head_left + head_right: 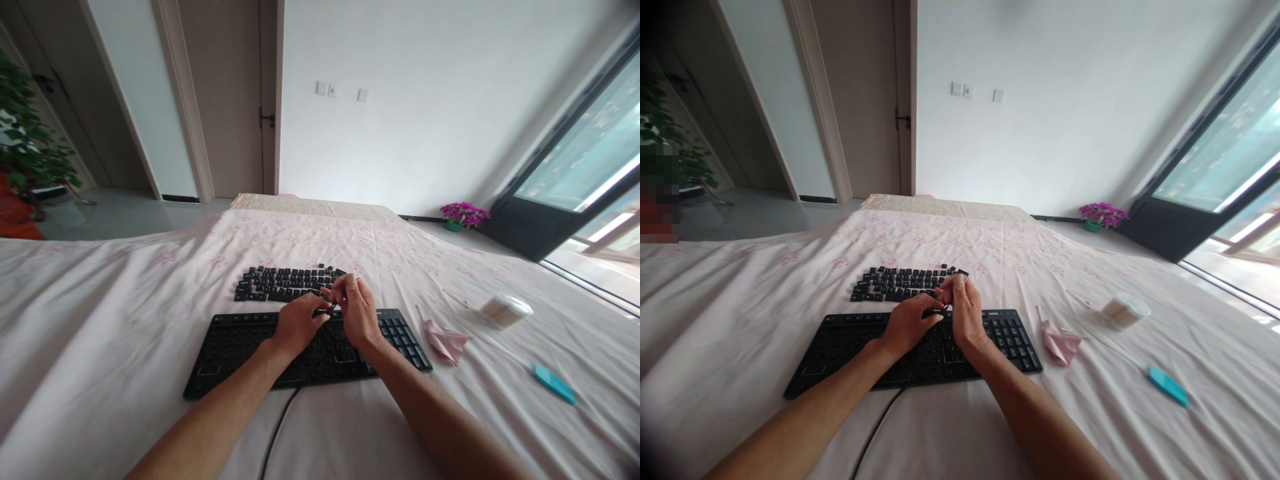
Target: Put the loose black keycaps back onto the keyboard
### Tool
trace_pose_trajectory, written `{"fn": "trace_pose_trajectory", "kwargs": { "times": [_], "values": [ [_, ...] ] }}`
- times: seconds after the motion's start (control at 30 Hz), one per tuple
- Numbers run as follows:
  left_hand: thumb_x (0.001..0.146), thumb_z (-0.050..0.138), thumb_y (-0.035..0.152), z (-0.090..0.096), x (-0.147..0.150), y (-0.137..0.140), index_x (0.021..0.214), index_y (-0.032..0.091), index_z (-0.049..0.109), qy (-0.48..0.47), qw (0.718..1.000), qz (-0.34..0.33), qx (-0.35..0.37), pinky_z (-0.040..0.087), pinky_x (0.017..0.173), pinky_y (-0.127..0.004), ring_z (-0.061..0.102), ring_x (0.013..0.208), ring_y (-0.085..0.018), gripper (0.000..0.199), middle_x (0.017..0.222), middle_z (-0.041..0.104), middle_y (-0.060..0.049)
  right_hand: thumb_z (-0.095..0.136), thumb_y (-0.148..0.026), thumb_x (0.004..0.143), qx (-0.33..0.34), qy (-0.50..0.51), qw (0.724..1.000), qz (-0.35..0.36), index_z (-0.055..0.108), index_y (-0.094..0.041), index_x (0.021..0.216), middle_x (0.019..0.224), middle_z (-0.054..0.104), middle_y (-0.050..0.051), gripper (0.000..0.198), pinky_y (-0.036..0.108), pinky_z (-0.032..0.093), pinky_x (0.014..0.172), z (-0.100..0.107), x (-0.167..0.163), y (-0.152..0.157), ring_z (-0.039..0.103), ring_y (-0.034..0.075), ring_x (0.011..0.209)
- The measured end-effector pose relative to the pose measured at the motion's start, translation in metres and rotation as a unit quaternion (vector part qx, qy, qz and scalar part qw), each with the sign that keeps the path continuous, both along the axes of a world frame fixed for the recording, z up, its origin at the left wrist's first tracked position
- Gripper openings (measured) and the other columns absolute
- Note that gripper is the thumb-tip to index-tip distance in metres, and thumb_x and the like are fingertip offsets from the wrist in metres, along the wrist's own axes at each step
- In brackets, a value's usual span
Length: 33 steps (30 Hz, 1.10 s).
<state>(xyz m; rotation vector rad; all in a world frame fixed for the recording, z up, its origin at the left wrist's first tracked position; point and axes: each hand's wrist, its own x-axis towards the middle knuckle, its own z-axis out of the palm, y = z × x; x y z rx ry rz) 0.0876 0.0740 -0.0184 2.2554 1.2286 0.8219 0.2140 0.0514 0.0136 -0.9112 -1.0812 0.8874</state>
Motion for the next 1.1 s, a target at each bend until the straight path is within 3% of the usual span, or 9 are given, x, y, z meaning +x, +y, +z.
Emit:
{"fn": "trace_pose_trajectory", "kwargs": {
  "times": [0.13, 0.43, 0.83, 1.1],
  "values": [
    [0.081, 0.059, 0.025, 0.0, 0.0, -0.001, 0.093, 0.025, 0.068, 0.016, 1.0, 0.013, 0.01, 0.047, 0.081, -0.027, 0.063, 0.094, -0.017, 0.015, 0.099, 0.07, 0.001, 0.047, -0.055, 0.088, 0.002, -0.024, 1.0, -0.004, 0.059, -0.021, 0.074, 0.064, 0.048, -0.002, 0.039, 0.026, 0.045, 0.062, -0.003, -0.001, -0.001, 0.045, 0.012, 0.062],
    [0.078, 0.054, 0.018, 0.006, 0.003, -0.007, 0.097, 0.025, 0.067, 0.071, 0.996, 0.031, 0.041, 0.048, 0.074, -0.026, 0.064, 0.089, -0.018, 0.024, 0.095, 0.069, -0.001, 0.039, -0.052, 0.093, 0.02, -0.154, 0.987, 0.03, 0.059, -0.021, 0.075, 0.065, 0.05, -0.001, 0.041, 0.026, 0.04, 0.06, -0.001, -0.004, -0.002, 0.046, 0.013, 0.063],
    [0.08, 0.061, 0.034, 0.021, 0.002, -0.006, 0.107, 0.027, 0.066, 0.143, 0.987, 0.019, -0.068, 0.046, 0.079, -0.026, 0.064, 0.101, -0.022, 0.028, 0.105, 0.071, 0.0, 0.034, -0.05, 0.096, 0.056, -0.133, 0.989, 0.031, 0.053, -0.02, 0.071, 0.066, 0.047, 0.0, 0.043, 0.027, 0.041, 0.063, -0.012, -0.003, -0.001, 0.046, 0.013, 0.063],
    [0.083, 0.058, 0.035, 0.006, 0.002, -0.001, 0.096, 0.028, 0.071, 0.105, 0.994, -0.015, -0.014, 0.044, 0.072, -0.026, 0.067, 0.09, -0.02, 0.02, 0.094, 0.074, 0.0, 0.034, -0.046, 0.096, 0.107, -0.066, 0.992, 0.01, 0.047, -0.021, 0.067, 0.063, 0.042, -0.002, 0.041, 0.028, 0.042, 0.061, -0.021, -0.008, -0.002, 0.049, 0.014, 0.063]
  ]
}}
